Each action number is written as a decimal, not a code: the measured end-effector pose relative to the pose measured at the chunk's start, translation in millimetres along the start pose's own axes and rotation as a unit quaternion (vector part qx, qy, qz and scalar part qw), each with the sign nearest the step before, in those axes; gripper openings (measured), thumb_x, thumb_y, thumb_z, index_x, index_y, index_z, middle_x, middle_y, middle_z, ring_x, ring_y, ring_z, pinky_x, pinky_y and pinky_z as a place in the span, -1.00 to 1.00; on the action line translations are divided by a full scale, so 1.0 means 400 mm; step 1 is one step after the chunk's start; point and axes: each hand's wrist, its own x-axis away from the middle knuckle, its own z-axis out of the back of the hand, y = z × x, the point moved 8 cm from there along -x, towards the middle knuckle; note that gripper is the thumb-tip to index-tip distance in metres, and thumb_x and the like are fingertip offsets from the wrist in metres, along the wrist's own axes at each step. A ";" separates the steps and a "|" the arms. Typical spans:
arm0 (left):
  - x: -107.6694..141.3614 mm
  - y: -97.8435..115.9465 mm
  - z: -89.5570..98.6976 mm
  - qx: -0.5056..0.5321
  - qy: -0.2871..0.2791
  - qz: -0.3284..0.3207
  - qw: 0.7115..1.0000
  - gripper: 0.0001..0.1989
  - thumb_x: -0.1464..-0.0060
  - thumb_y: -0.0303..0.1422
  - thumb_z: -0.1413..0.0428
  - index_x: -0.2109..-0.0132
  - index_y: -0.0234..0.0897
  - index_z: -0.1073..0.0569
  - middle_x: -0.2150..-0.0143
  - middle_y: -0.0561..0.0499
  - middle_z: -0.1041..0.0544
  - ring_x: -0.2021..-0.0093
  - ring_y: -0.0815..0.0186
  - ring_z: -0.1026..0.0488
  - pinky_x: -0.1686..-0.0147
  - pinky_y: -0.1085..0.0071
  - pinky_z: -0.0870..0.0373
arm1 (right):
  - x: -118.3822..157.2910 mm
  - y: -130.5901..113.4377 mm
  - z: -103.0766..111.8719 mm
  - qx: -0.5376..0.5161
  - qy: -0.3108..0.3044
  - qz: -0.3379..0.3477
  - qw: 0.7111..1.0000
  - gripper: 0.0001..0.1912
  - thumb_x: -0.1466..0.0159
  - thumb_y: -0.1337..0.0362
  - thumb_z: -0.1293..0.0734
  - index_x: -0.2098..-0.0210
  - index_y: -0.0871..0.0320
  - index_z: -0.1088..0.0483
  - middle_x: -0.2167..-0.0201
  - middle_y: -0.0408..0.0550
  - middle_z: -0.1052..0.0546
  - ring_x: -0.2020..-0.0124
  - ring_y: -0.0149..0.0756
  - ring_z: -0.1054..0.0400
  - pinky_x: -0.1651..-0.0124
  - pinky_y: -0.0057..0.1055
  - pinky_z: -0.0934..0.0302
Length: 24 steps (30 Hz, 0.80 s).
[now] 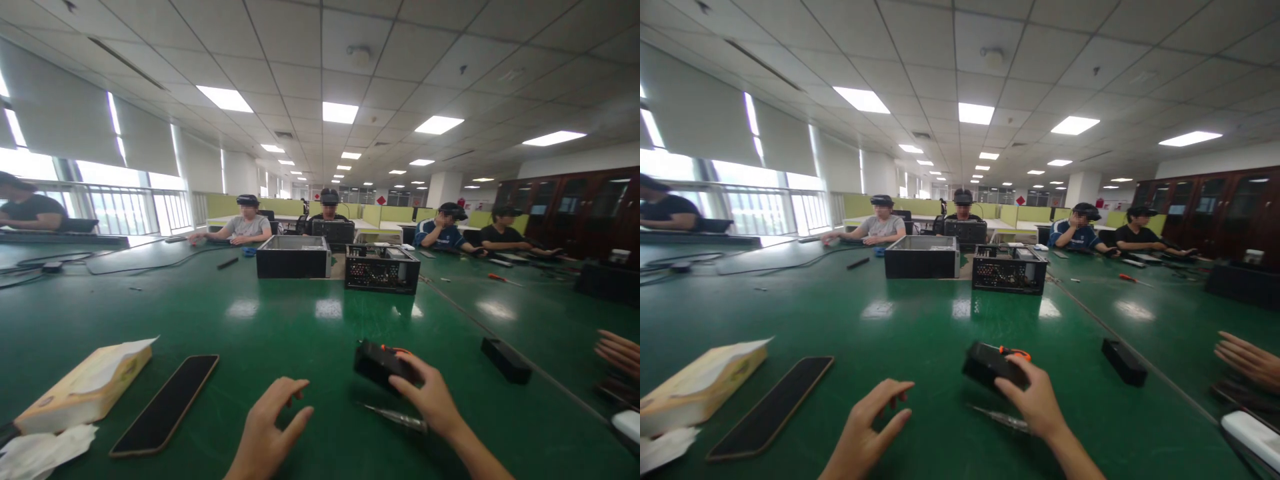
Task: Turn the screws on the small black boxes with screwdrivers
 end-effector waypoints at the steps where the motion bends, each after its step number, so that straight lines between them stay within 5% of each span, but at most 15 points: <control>1: 0.000 0.000 -0.001 -0.005 0.000 -0.001 1.000 -0.67 -0.25 -0.09 -0.08 0.03 -0.20 -0.53 0.25 -0.05 -0.56 0.28 0.22 -0.51 0.24 0.38 -0.48 | -0.016 0.048 0.052 0.034 0.058 -0.037 0.997 -0.39 -0.11 -0.16 -0.33 0.04 0.17 -0.50 0.17 0.02 -0.63 0.20 -0.06 -0.51 0.13 -0.30 -0.38; 5: 0.001 0.006 -0.016 -0.021 -0.018 0.000 1.000 -0.66 -0.28 -0.08 -0.04 0.03 -0.22 -0.52 0.30 -0.04 -0.55 0.30 0.22 -0.50 0.25 0.36 -0.46 | -0.047 0.225 0.204 0.114 0.163 -0.142 0.970 -0.25 -0.06 -0.23 -0.29 0.05 0.29 -0.48 0.29 0.18 -0.62 0.26 0.11 -0.50 0.18 -0.13 -0.35; 8: 0.001 0.007 -0.022 -0.030 -0.024 0.001 0.999 -0.70 -0.27 -0.13 -0.06 0.04 -0.21 -0.52 0.33 -0.02 -0.55 0.33 0.23 -0.50 0.26 0.37 -0.45 | -0.045 0.316 0.258 0.153 0.184 -0.193 0.952 -0.22 -0.01 -0.24 -0.28 0.07 0.30 -0.50 0.30 0.26 -0.62 0.26 0.21 -0.50 0.20 -0.06 -0.34; 13: 0.005 0.004 -0.028 -0.037 -0.028 0.005 0.999 -0.77 -0.25 -0.20 -0.11 0.05 -0.20 -0.52 0.36 0.02 -0.55 0.35 0.25 -0.50 0.28 0.40 -0.44 | -0.042 0.381 0.256 0.177 0.173 -0.216 0.944 -0.25 -0.05 -0.23 -0.26 0.04 0.26 -0.49 0.23 0.24 -0.62 0.21 0.17 -0.50 0.20 -0.13 -0.36; 24: 0.009 -0.002 -0.043 -0.037 -0.033 -0.008 0.999 -0.76 -0.23 -0.21 -0.13 0.02 -0.20 -0.51 0.38 0.02 -0.55 0.38 0.24 -0.51 0.31 0.37 -0.45 | -0.052 0.409 0.235 0.188 0.151 -0.205 0.949 -0.30 -0.10 -0.18 -0.26 -0.04 0.21 -0.41 0.13 0.17 -0.59 0.12 0.12 -0.48 0.13 -0.18 -0.34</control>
